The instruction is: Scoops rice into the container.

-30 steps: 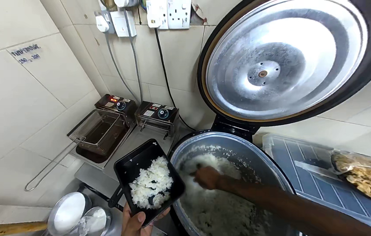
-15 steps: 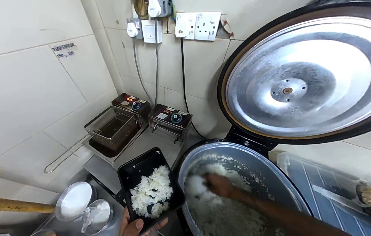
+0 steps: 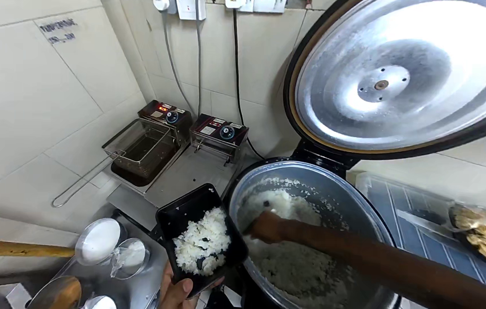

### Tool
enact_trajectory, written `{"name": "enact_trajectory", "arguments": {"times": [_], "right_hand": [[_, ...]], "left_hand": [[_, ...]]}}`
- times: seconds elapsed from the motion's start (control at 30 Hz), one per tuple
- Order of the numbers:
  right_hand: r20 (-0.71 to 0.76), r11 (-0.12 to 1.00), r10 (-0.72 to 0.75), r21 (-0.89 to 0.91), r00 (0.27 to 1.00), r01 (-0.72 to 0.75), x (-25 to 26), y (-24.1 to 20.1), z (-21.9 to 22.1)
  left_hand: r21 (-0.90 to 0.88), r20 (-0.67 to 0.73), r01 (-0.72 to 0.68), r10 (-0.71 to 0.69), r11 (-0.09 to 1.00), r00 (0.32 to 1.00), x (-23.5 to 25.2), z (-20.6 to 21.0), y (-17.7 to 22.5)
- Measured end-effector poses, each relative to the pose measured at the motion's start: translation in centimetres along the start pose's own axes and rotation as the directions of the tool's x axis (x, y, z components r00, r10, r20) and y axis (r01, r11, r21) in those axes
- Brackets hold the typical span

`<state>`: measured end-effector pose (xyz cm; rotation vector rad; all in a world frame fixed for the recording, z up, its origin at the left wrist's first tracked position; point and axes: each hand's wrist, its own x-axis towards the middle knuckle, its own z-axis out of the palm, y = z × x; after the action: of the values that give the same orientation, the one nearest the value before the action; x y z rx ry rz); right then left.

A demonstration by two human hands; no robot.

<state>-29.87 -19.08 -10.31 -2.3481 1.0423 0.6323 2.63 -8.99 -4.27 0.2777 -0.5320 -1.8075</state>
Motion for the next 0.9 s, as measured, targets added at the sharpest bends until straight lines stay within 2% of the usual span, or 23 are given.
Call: {"name": "enact_trajectory", "arguments": {"times": [0.2, 0.27, 0.33, 0.43, 0.53, 0.63, 0.77, 0.83, 0.9], "right_hand": [[0.091, 0.972, -0.212, -0.083, 0.973, 0.22, -3.8, -1.2, 2.4], [0.122, 0.966, -0.232, -0.086, 0.965, 0.243, -5.4, -0.8, 3.6], [0.182, 0.972, -0.204, -0.082, 0.962, 0.222, -6.9, -0.2, 4.3], [0.266, 0.993, -0.107, -0.018, 0.958, 0.116, -8.8, 0.8, 5.0], [0.297, 0.987, -0.075, 0.157, 0.952, 0.029, -10.6, 2.0, 4.7], [0.15, 0.93, -0.203, 0.339, 0.968, 0.143, -12.4, 3.0, 3.9], [-0.054, 0.809, -0.222, 0.548, 0.973, 0.215, -16.3, 2.4, -0.1], [-0.228, 0.73, -0.14, 0.633, 0.963, 0.256, -19.7, 1.5, -3.6], [-0.377, 0.701, 0.037, 0.67, 0.926, 0.244, -23.6, 0.0, -7.7]], "left_hand": [[-0.03, 0.047, -0.01, 0.011, 1.0, 0.999, -0.1, 0.1, -0.6], [-0.014, 0.042, -0.008, 0.009, 1.0, 0.999, -0.2, 0.1, -0.4], [-0.015, 0.039, -0.007, 0.007, 1.0, 0.999, -0.3, 0.1, -0.5], [-0.013, 0.045, 0.001, 0.0, 1.0, 0.999, 0.0, 0.1, -0.5], [-0.016, 0.071, 0.014, -0.012, 1.0, 0.997, 0.9, 0.2, -0.6], [-0.007, 0.061, 0.02, -0.02, 1.0, 0.998, 2.0, 0.6, -0.7], [0.038, 0.075, 0.029, -0.032, 0.999, 0.997, 3.9, 0.7, -0.3], [0.078, 0.07, 0.049, -0.055, 0.996, 0.996, 4.7, 1.3, -0.1], [0.152, 0.056, 0.085, -0.094, 0.985, 0.994, 5.3, 2.4, -0.5]]}}
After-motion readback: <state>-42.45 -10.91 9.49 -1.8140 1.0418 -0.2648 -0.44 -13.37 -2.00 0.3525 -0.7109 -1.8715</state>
